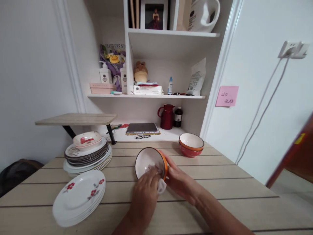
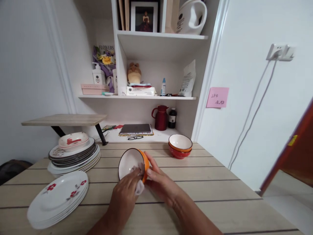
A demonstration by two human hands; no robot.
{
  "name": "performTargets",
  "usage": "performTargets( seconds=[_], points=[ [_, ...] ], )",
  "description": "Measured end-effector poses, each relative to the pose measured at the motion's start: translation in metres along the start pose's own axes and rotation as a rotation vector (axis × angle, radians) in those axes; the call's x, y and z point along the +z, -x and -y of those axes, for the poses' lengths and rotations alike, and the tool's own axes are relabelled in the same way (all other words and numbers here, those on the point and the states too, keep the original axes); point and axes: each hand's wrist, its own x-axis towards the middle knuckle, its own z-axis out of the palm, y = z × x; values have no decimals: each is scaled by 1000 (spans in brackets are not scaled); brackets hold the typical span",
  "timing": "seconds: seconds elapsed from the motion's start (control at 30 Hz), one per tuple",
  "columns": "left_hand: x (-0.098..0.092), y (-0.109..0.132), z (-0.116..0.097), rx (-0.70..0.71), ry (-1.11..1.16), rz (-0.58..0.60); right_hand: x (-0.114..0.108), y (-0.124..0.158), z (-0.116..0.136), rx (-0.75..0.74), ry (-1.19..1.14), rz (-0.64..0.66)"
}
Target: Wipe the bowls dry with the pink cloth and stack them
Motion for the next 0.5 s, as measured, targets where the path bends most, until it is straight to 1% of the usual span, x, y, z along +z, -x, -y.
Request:
performTargets(
  seconds=[0.03, 0.1, 0.17, 0.23, 0.3, 0.37, 0.47, 0.5],
  points=[
    [1, 1, 1, -29, -8, -10, 5, -2, -8, -7, -40, -11],
    [3, 2, 1, -27, -22, -26, 13, -4, -21, -21, -101, -71],
    [5, 2, -2, 22, -44, -26, 19, -5, -28, -17, -141, -153],
    [7, 2, -5, 75, -70, 11, 21, -7, -28, -6, -152, -227],
    [10, 2, -8, 122, -80, 65, 19, -9, -23, 6, -117, -264],
    [12, 3, -9, 170, -57, 117, 13, -11, -13, 22, -51, -269],
    [13, 1, -8, 264, 17, 181, -3, -7, 9, 30, 117, -250],
    [12, 0, -7, 296, 37, 196, -9, -5, 17, 44, 200, -221]
  ],
)
